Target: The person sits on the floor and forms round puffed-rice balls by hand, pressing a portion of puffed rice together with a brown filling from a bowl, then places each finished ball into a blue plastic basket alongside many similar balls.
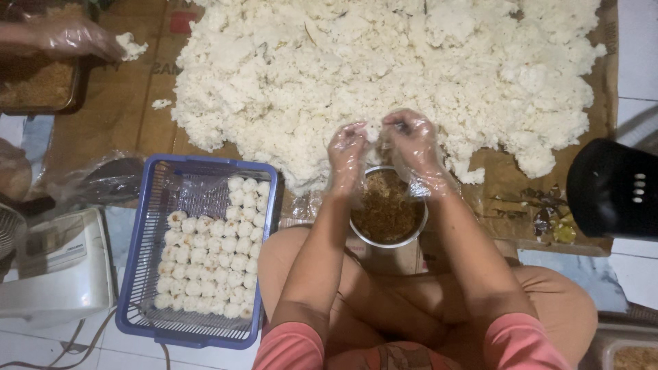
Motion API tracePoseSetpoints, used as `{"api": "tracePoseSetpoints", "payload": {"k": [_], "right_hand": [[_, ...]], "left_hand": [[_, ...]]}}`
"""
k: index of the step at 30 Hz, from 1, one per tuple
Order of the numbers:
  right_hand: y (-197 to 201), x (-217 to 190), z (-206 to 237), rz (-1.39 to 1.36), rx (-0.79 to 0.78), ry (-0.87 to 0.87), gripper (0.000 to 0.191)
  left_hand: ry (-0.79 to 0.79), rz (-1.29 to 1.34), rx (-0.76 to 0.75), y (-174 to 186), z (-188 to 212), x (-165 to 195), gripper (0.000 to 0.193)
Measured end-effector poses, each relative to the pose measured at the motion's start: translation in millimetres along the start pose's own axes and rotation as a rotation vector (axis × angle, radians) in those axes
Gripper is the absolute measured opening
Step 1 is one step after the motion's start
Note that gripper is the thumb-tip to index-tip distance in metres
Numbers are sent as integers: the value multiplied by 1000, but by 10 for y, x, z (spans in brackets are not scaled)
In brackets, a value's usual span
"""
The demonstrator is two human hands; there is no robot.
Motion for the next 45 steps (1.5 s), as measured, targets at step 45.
{"api": "tracePoseSetpoints", "payload": {"k": [45], "right_hand": [[814,856,208,364,274,-279,48]], "left_hand": [[-80,209,59,282,-404,-402,30]]}}
Point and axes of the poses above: each hand's wrist, its own z-axis away from the middle knuckle, its own y-axis out of the back of the hand, x = y × z, the point moved 3 cm from there along -z, towards the middle knuckle, and after that the axes turned 3 degrees about -x, right-handed, at the moved point
